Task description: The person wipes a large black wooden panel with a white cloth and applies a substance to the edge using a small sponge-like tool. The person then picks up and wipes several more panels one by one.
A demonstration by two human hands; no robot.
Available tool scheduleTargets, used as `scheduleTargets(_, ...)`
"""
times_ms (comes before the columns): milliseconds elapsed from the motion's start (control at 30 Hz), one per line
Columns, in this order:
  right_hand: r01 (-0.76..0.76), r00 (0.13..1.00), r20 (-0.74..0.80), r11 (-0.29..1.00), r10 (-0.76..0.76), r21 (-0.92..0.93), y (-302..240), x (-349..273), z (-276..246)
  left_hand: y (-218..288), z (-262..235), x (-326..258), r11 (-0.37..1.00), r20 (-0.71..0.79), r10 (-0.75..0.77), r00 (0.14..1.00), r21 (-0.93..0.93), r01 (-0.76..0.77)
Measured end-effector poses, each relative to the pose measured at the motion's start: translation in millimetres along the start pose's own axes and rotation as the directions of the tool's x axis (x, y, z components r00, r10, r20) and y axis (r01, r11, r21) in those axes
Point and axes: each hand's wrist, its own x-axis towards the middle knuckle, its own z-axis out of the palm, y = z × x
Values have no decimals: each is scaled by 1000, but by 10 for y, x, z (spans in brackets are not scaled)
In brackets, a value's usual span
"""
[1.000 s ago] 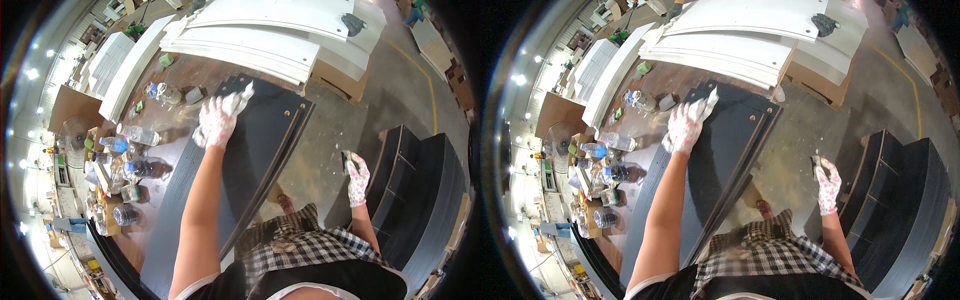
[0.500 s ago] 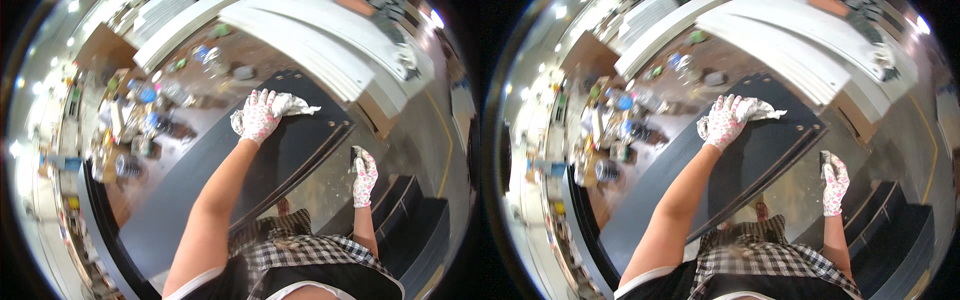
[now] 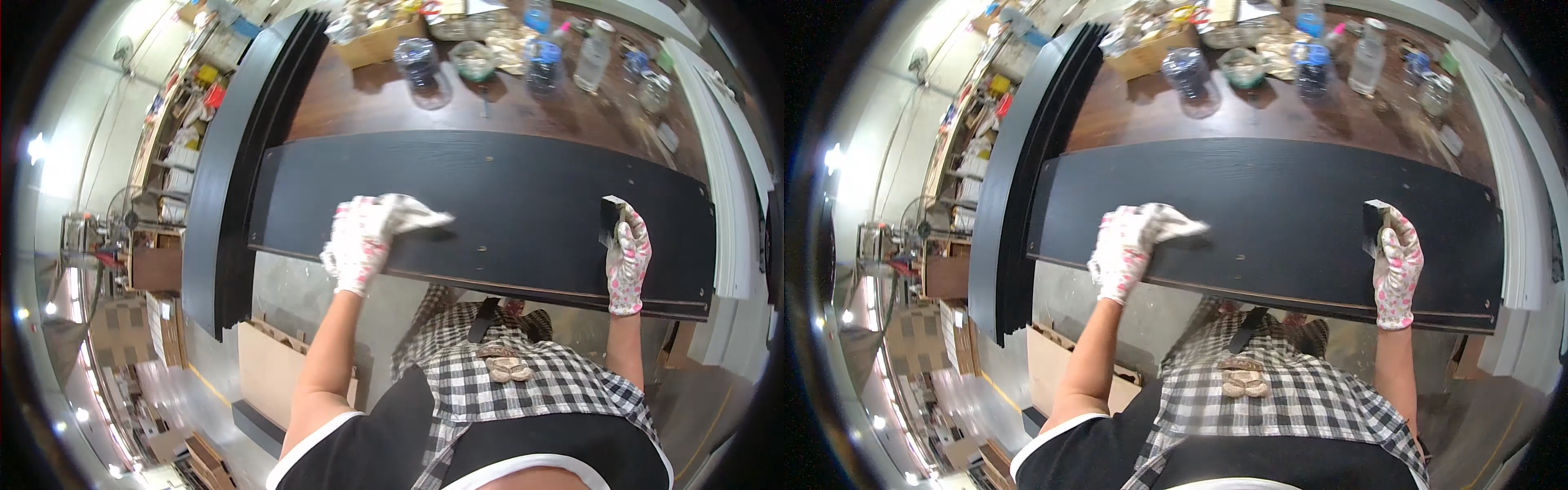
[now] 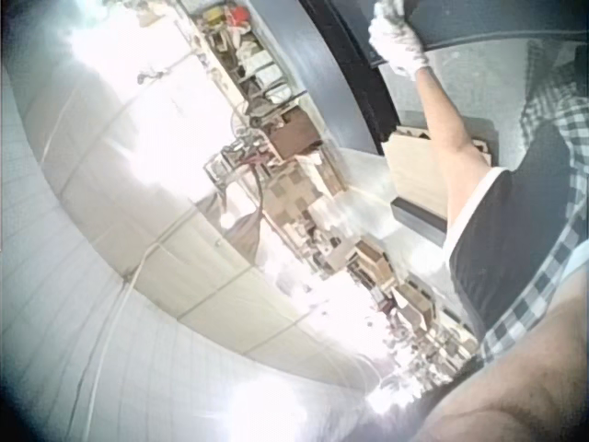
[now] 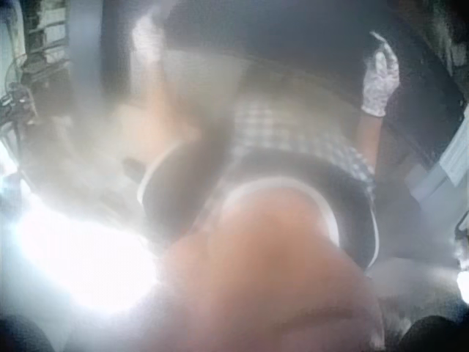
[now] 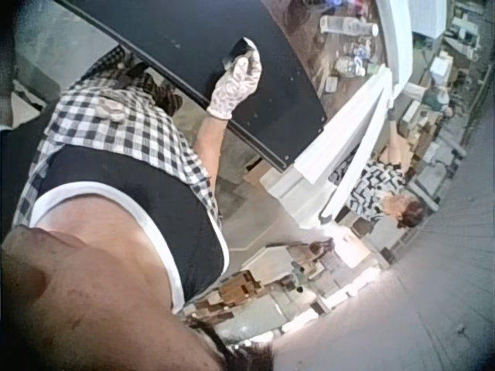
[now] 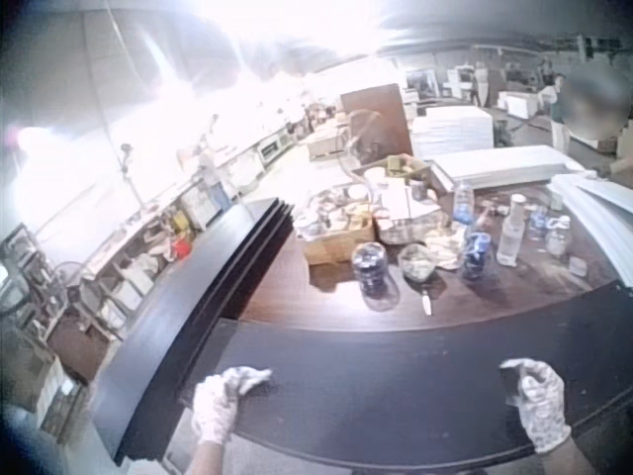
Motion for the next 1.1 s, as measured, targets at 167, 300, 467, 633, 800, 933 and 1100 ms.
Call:
scheduleTargets(167,-104,994,40,995,104,-6,371,28,748,-1823,-179,-215,899,-181,-335,925,231,371)
scheduleTargets(300,-227,974,17,974,226,24,628,-82,1023,-2573,28,-374,812,-188,-570,800,20,584)
scheduleTargets(467,-249,967,61,968,248,16,772,-152,1394,-2525,13,-311,752,-104,-641,761,112,649)
scheduleTargets(633,-409,890,188,909,416,-76,541,-371,1422,-2034,65,-839,712,-42,-699,714,56,700)
scheduleTargets(800,-647,643,345,726,684,-234,-17,-678,799,-1557,-69,-1411,265,103,-803,587,-821,506)
scheduleTargets(933,-776,555,245,601,795,-191,-52,-999,297,-1791,-223,-1380,-82,379,-802,462,-836,543)
scheduleTargets(1100,-777,588,203,617,783,-125,-145,-1196,359,-1902,-62,-1366,-121,244,-881,405,-944,306)
